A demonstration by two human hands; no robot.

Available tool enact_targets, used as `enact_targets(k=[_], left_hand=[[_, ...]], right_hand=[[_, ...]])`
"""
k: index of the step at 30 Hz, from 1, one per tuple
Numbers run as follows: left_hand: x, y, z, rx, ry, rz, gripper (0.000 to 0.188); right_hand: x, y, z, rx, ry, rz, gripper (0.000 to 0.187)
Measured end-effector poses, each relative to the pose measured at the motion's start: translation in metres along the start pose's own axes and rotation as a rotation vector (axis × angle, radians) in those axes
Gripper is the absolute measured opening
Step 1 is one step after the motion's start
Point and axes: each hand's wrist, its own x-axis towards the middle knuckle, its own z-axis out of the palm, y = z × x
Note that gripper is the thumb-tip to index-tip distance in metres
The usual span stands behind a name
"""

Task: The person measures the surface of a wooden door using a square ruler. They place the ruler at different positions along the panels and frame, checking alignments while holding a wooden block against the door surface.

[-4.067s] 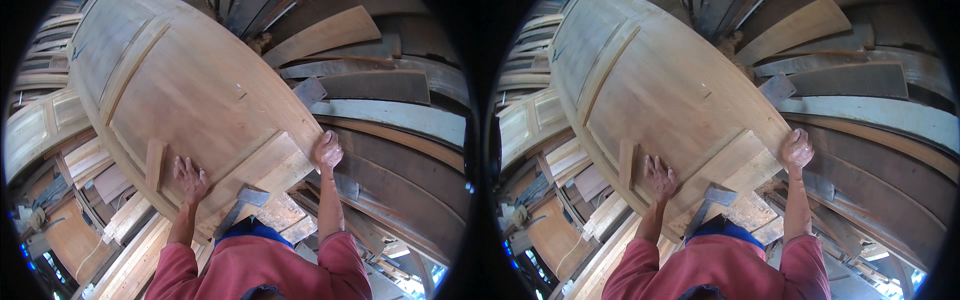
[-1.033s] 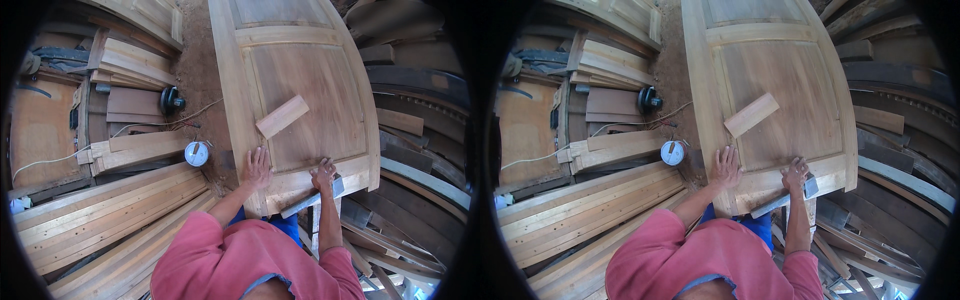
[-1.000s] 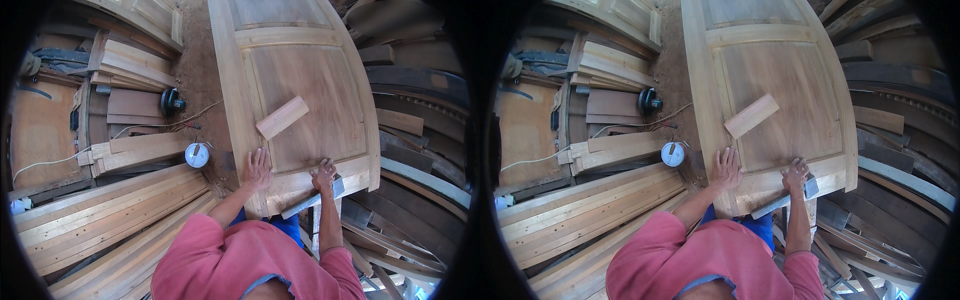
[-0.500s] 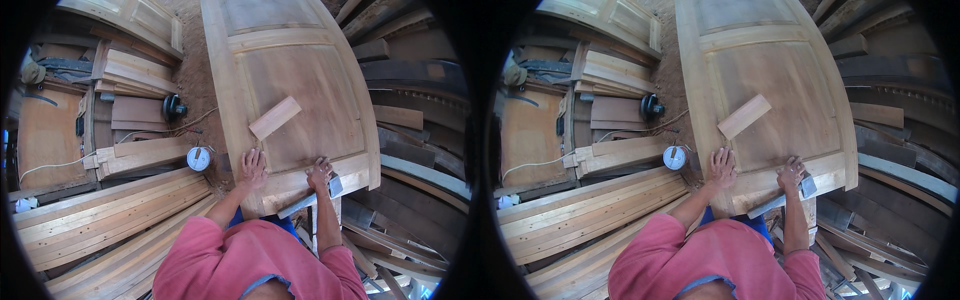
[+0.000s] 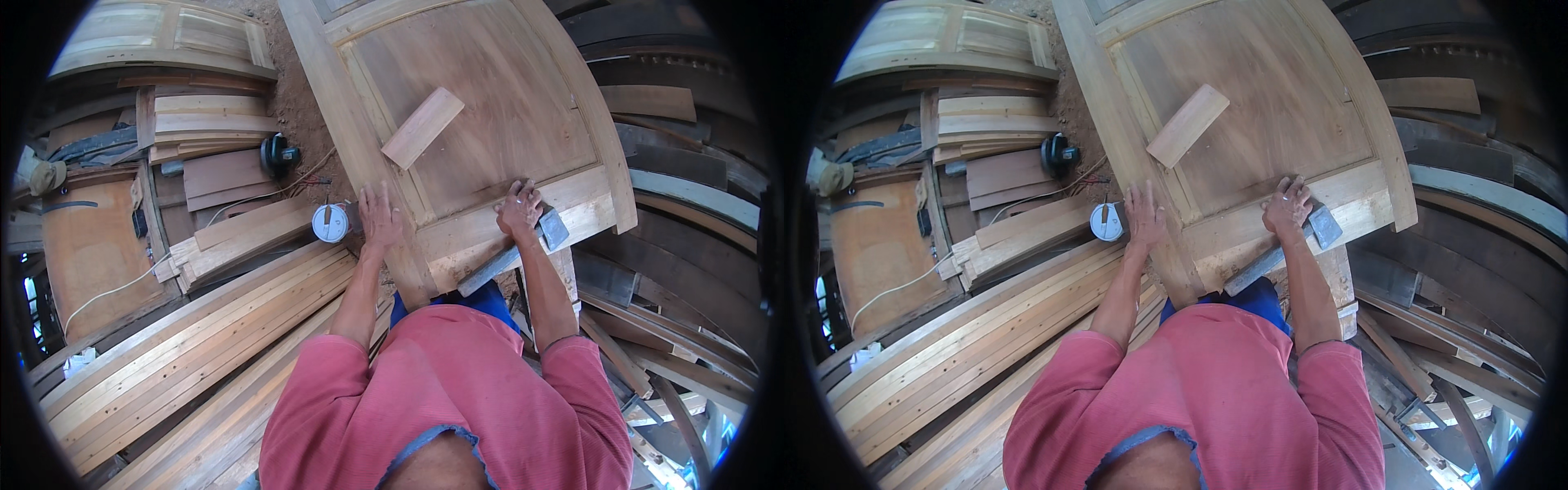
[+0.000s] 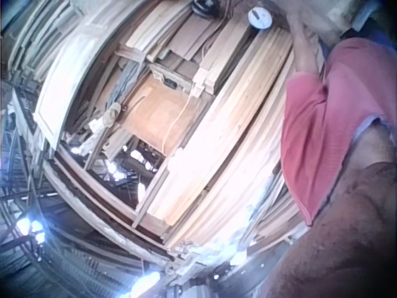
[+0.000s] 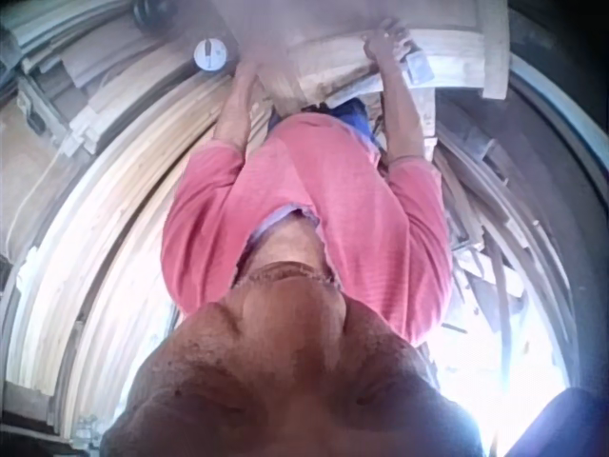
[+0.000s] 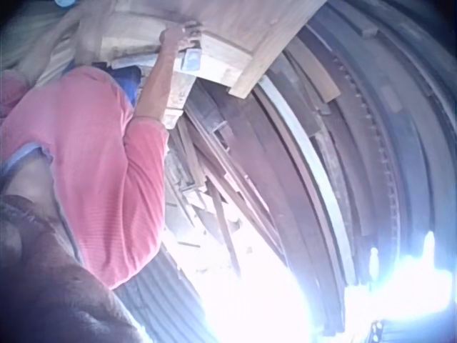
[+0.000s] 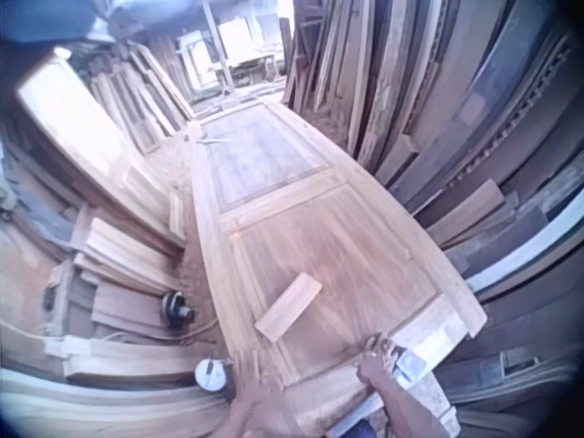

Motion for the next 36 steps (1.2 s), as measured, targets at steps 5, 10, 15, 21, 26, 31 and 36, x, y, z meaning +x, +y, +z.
enact_targets(k=[5,10,15,21,26,31,36], left_hand=[[-0.011,0.021,0.003,0.248,-0.13,-0.137,0.088],[-0.006,0.022,-0.002,0.313,-0.299,-0.256,0.091],[-0.002,0.028,-0.012,0.306,-0.366,-0.295,0.091],[0.002,0.032,-0.025,0.264,-0.427,-0.271,0.092],[0.002,0.032,-0.034,0.269,-0.456,-0.182,0.096],[0.004,0.029,-0.04,0.214,-0.589,-0.063,0.102],[0.01,0.007,-0.046,0.167,-0.693,0.03,0.108]], right_hand=[[0.0,0.006,0.001,-0.009,0.007,0.01,0.089],[0.001,-0.001,0.0,0.001,0.001,0.023,0.09],[0.0,-0.006,0.002,-0.034,0.018,0.02,0.089],[0.004,-0.002,0.014,-0.052,0.049,0.022,0.089],[0.006,-0.003,0.022,-0.026,0.096,0.048,0.088],[0.004,-0.016,0.016,-0.017,0.059,0.207,0.083],[-0.028,-0.11,0.048,0.415,0.412,0.042,0.07]])
